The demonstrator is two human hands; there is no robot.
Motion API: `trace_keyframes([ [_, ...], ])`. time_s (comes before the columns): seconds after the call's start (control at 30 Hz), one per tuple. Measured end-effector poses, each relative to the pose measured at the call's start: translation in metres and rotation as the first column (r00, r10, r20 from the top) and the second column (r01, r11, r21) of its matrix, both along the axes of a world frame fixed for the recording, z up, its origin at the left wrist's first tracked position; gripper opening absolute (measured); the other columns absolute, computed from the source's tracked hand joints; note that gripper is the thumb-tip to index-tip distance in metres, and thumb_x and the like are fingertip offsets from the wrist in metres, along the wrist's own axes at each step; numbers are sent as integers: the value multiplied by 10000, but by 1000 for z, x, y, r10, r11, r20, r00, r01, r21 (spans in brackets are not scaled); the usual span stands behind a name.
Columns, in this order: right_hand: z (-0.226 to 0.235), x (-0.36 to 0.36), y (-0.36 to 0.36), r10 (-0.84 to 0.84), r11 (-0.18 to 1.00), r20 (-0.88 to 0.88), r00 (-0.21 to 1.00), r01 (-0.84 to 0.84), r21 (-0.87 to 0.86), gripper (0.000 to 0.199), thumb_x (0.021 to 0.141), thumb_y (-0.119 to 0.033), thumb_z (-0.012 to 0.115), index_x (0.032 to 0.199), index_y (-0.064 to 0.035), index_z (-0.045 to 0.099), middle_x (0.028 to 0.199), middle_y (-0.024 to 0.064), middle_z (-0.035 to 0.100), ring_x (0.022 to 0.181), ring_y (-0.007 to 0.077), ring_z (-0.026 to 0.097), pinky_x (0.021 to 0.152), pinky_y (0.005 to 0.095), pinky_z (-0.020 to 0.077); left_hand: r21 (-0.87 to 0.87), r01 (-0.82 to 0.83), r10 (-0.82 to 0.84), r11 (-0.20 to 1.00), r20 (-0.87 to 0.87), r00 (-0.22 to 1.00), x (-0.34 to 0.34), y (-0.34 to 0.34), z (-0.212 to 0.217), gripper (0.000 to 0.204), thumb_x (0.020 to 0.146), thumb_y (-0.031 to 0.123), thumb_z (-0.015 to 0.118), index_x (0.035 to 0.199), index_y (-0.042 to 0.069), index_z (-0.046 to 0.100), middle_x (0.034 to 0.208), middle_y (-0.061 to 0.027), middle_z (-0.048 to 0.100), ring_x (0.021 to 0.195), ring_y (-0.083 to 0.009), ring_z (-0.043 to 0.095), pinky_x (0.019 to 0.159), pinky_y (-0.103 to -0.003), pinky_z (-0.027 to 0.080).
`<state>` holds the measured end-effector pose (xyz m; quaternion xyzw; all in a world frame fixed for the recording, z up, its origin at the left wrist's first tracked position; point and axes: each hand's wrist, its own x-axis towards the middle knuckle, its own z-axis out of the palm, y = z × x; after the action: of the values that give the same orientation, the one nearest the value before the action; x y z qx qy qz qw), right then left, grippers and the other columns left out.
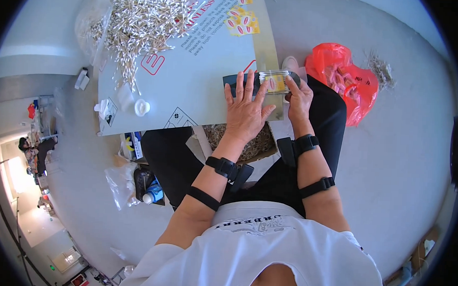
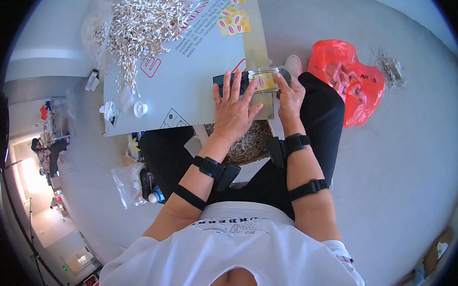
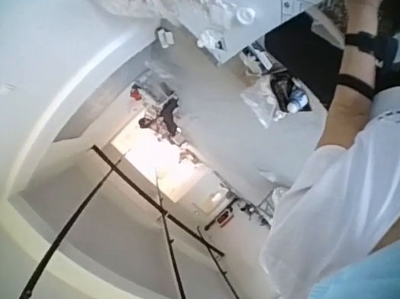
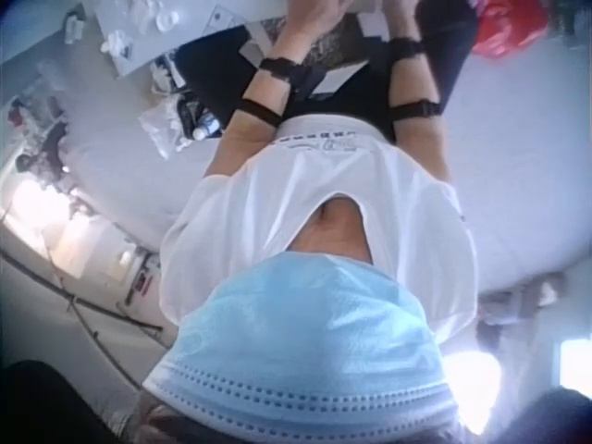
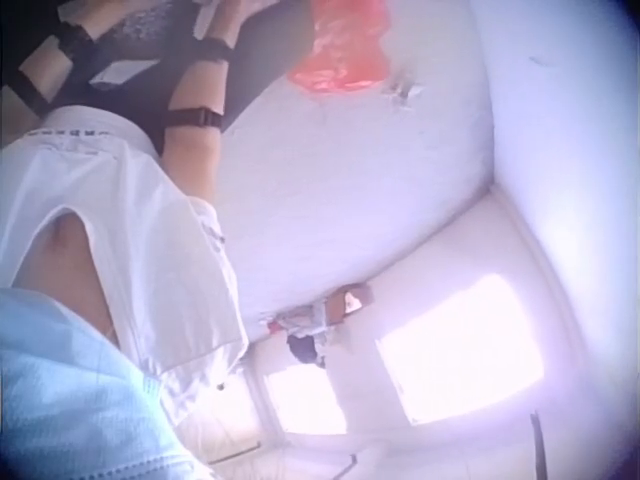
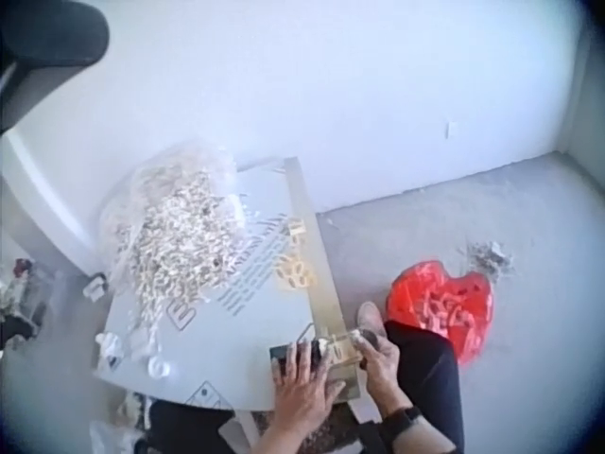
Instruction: Organizing loose cotton swabs into bundles and placing them into clear plastic bags for packaging.
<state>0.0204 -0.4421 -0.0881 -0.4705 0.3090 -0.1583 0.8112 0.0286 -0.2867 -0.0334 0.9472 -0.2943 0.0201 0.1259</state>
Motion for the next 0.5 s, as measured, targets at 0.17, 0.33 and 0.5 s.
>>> trace_keyframes([
  [0.17,-4,2,0,-22,999,-1,1000,22,-25,112,859,-170,735,925,-80,739,691,-73,603,529,14,427,476,206,304,-1,4,-4,1000,-1,1000,8,-2,2,608,904,455,585,1453,255,418,1590,-127,194,1474,-361,111,1105,-657,129],
  [0.33,-9,2,1,-36,998,42,998,39,-59,124,872,-168,725,947,-70,723,719,-63,608,547,19,447,485,193,325,-47,-18,17,999,-29,999,9,4,-4,660,900,436,599,1481,232,363,1590,-126,182,1464,-369,137,1081,-686,173],
  [0.5,-11,-3,-34,-324,624,79,943,275,-731,250,884,-177,714,1028,13,638,973,60,615,907,168,566,772,305,471,-250,-117,111,961,-36,993,20,27,-7,634,874,288,644,1427,104,394,1522,-183,285,1421,-397,226,1110,-583,232],
])
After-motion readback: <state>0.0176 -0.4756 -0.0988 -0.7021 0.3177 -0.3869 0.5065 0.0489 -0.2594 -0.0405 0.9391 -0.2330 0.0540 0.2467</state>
